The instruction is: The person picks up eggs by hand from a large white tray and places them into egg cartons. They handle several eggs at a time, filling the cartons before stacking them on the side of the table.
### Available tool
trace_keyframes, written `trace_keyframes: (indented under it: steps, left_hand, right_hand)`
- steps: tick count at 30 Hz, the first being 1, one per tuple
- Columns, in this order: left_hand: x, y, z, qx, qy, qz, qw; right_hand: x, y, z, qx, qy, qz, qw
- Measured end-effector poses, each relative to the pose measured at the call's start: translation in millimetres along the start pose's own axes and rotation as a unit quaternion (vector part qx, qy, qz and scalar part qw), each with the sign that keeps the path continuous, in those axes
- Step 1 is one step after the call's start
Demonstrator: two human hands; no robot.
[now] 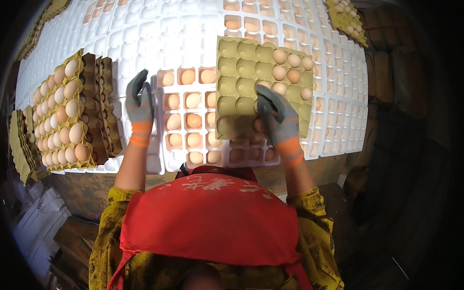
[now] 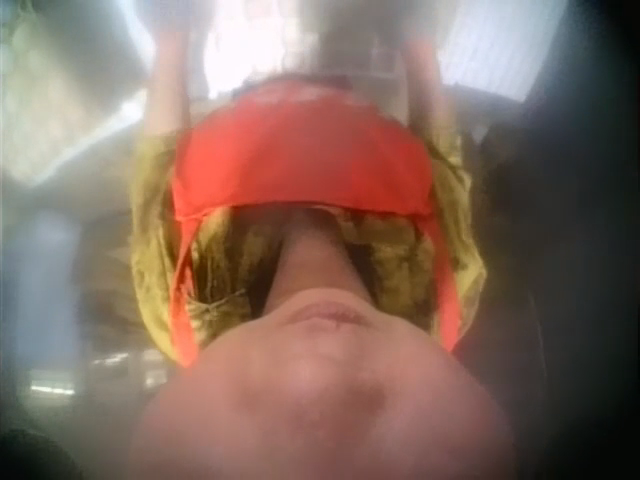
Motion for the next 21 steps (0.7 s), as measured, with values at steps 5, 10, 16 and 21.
trace_keyframes:
  steps: [5,10,16,21]
  left_hand:
    - [24.8,-74.6,-39.1,-0.19,0.267,0.105,0.939]
    - [6.7,-92.4,-41.3,-0.256,0.419,0.192,0.85]
    - [-30.3,-62.3,-98.9,-0.238,0.364,0.159,0.886]
    - [-165.1,-54.6,-135.7,-0.287,0.243,0.204,0.904]
  right_hand:
    - [26.2,-14.7,-24.7,-0.015,0.024,-0.01,1.0]
    - [44.6,-2.9,-47.2,0.011,0.039,0.042,0.998]
    - [137.9,44.8,-64.0,0.116,0.019,-0.056,0.991]
    - [170.5,100.9,-71.6,0.052,0.001,-0.044,0.998]
Point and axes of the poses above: each hand's wrist, its own y-axis towards the middle knuckle, its own x-axis out of the back of the hand, z = x × y, the point moved 1 cm from there along y, towards the middle knuckle, and after that the axes turned 5 degrees about -z, right-handed, at the moved point
